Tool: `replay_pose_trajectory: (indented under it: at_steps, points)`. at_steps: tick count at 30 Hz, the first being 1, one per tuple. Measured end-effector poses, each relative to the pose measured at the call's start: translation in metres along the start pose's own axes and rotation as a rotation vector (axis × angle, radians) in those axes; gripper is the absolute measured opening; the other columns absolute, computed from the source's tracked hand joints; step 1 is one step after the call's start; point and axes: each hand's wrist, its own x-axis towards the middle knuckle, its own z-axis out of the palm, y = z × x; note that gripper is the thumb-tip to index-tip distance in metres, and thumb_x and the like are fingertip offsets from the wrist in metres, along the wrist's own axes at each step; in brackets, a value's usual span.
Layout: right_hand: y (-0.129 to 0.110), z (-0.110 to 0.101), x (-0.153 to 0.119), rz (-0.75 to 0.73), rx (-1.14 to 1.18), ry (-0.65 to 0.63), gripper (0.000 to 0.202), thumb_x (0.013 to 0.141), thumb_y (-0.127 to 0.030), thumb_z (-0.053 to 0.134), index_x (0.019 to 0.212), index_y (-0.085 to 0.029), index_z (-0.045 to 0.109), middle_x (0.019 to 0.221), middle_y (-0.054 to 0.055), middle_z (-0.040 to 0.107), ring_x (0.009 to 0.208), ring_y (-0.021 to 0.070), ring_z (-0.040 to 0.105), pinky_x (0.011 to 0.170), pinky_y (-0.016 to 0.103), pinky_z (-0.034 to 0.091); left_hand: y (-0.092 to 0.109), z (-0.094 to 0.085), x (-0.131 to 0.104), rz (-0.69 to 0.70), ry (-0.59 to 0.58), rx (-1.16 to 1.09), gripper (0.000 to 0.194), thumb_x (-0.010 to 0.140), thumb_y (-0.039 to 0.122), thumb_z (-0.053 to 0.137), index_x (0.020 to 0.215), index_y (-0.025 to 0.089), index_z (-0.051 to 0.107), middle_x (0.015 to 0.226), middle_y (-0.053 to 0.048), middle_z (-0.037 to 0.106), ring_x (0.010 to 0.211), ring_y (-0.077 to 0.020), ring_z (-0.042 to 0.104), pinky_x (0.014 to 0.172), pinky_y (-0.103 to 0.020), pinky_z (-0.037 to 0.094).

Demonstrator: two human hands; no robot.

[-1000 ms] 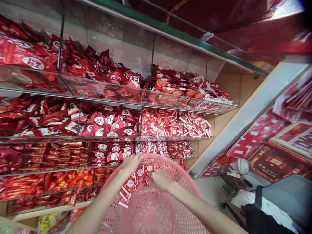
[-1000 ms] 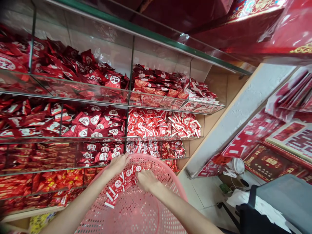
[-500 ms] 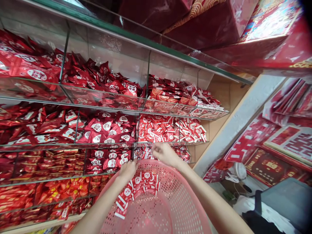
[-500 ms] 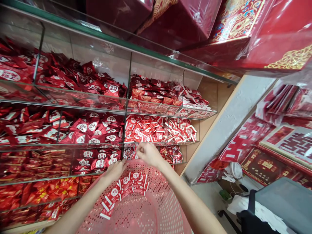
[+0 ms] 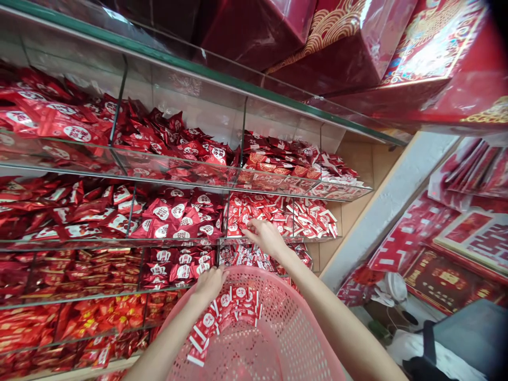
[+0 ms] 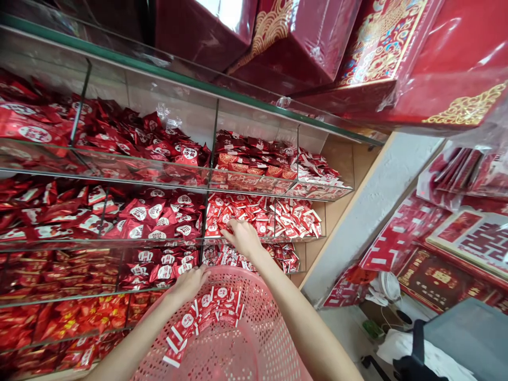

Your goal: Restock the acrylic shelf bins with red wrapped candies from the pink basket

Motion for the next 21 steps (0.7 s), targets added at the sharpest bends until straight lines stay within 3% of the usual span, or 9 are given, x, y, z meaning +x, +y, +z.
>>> replay_pose_trajectory:
  at_steps: [5,11,13,16,19,21]
  points:
    - [0.004,0.003,-0.005,-0.064,-0.022,0.081,0.021,0.085,-0.029,0.041,0.096,-0.018,0.055,0.089,0.005,0.062,0.082,0.0136,0.057,0.072,0.022,0.037,0.0,-0.002,-0.002,0.024,0.005,0.004,0.044,0.088,0.041,0.019,0.113,0.019,0.047,0.097,-0.01,0.062,0.089,-0.0214,0.059,0.073,-0.031,0.043]
    - [-0.007,0.011,-0.033,-0.057,0.259,0.37,0.021,0.08,-0.028,0.047,0.096,-0.017,0.055,0.091,0.006,0.061,0.086,0.0157,0.053,0.081,0.029,0.038,-0.001,0.001,0.001,0.017,0.017,-0.002,0.043,0.088,0.04,0.02,0.113,0.019,0.047,0.096,-0.01,0.062,0.089,-0.022,0.059,0.073,-0.031,0.043]
    - [-0.017,0.017,-0.046,0.005,0.475,0.408,0.022,0.078,-0.03,0.05,0.096,-0.018,0.055,0.091,0.006,0.06,0.087,0.0158,0.053,0.082,0.03,0.039,-0.001,0.004,0.002,0.008,0.019,-0.002,0.042,0.088,0.041,0.02,0.111,0.019,0.048,0.095,-0.009,0.062,0.088,-0.022,0.06,0.071,-0.031,0.043]
    - [-0.038,0.028,-0.061,0.257,1.033,0.388,0.027,0.075,-0.033,0.053,0.098,-0.019,0.052,0.088,0.004,0.06,0.079,0.0142,0.055,0.074,0.028,0.043,-0.002,0.007,0.003,0.002,0.026,0.007,0.043,0.088,0.041,0.018,0.11,0.019,0.047,0.094,-0.009,0.062,0.084,-0.022,0.061,0.068,-0.03,0.044]
    - [-0.055,0.037,-0.069,0.486,1.646,0.241,0.022,0.075,-0.033,0.054,0.093,-0.02,0.052,0.084,0.001,0.06,0.067,0.0106,0.054,0.061,0.023,0.043,-0.001,0.005,0.002,0.019,0.021,0.034,0.043,0.089,0.04,0.017,0.109,0.018,0.047,0.092,-0.01,0.062,0.082,-0.0218,0.061,0.067,-0.03,0.044]
    - [-0.062,0.039,-0.072,0.532,1.934,0.126,0.016,0.073,-0.029,0.056,0.087,-0.021,0.053,0.082,-0.001,0.06,0.065,0.0092,0.053,0.06,0.021,0.042,0.0,0.001,0.001,0.031,0.009,0.051,0.041,0.089,0.038,0.018,0.109,0.017,0.047,0.092,-0.01,0.062,0.083,-0.0218,0.061,0.068,-0.03,0.044]
